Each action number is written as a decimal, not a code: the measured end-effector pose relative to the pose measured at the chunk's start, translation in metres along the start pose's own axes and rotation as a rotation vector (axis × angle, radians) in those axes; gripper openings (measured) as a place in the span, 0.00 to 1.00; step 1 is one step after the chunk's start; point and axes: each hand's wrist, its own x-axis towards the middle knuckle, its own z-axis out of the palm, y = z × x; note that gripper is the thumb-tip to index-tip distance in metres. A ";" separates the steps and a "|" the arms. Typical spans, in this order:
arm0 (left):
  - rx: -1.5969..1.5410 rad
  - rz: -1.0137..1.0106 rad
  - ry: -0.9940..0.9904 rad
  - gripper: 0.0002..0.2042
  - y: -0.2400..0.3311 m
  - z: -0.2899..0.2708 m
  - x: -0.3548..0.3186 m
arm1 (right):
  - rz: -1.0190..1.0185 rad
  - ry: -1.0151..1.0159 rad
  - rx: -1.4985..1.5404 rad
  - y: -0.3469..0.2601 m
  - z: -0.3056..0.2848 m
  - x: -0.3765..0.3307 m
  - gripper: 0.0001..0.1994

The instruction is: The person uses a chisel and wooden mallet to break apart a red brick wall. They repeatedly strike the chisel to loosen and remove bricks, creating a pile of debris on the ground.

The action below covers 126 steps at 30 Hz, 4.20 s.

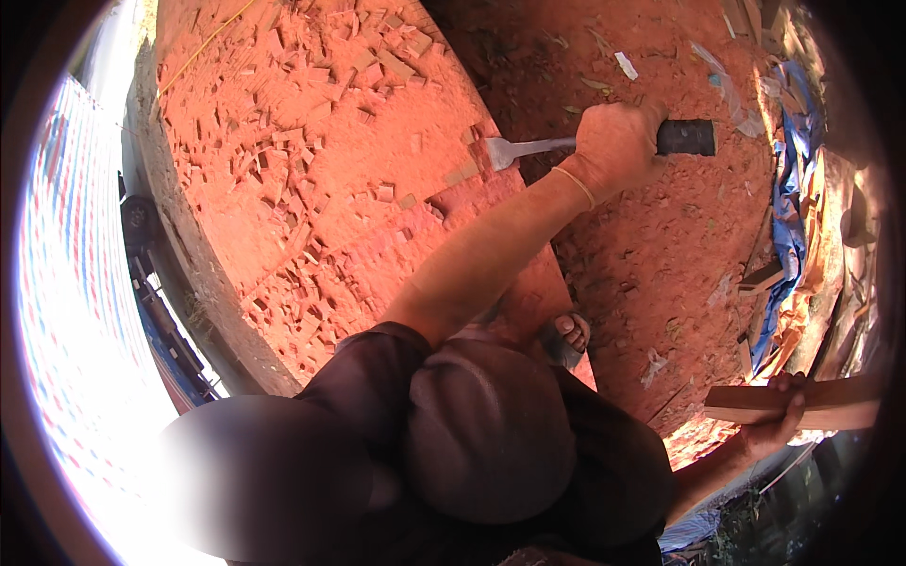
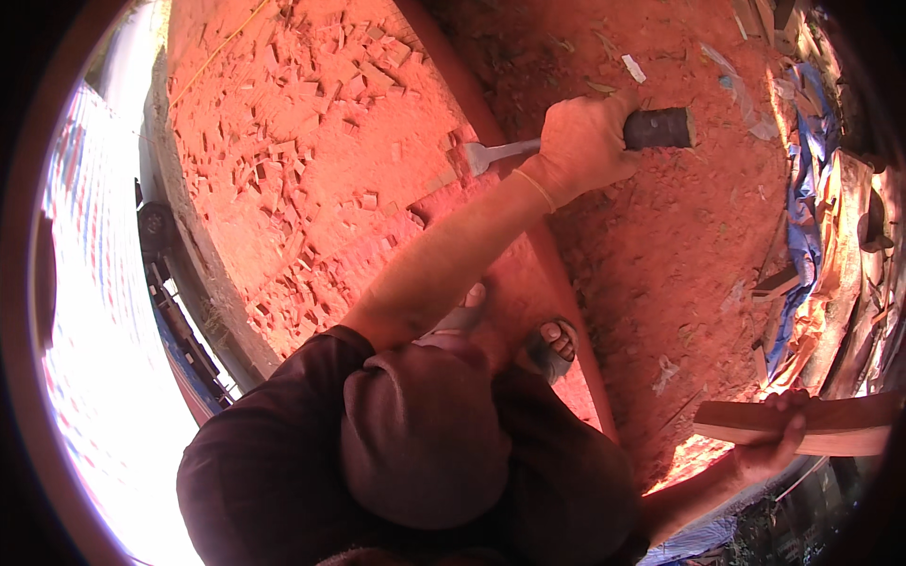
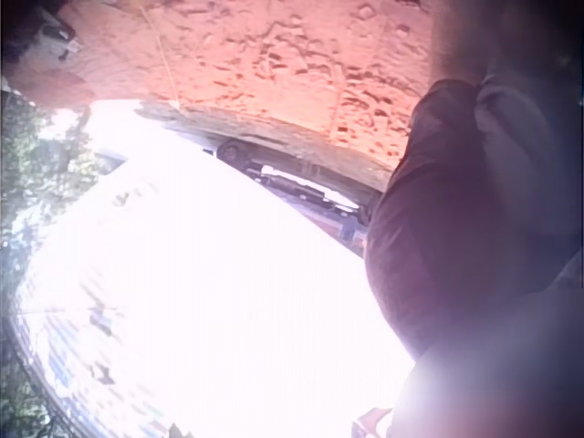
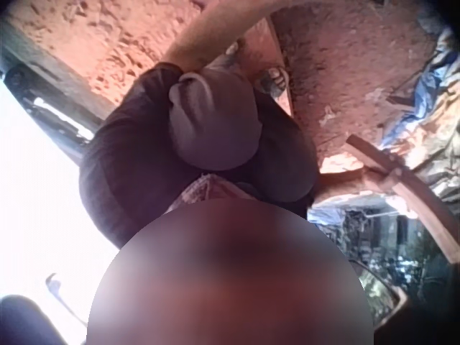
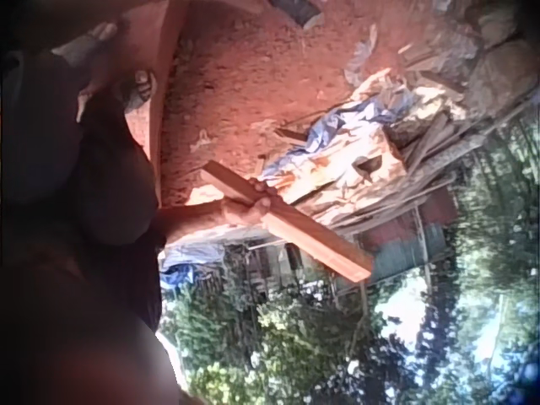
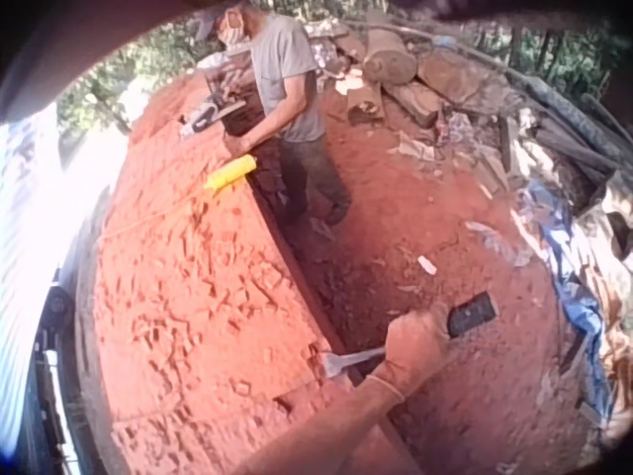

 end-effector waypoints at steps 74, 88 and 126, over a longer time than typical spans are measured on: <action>0.130 0.129 -0.155 0.14 -0.007 0.007 -0.015 | 0.589 -0.069 -0.319 0.089 0.098 0.025 0.13; 0.131 0.018 -0.128 0.15 -0.017 0.012 0.012 | 0.404 0.012 -0.049 0.058 0.060 0.034 0.19; 0.080 0.164 -0.148 0.15 -0.009 -0.011 -0.012 | 0.129 0.066 -0.094 -0.011 0.087 0.123 0.17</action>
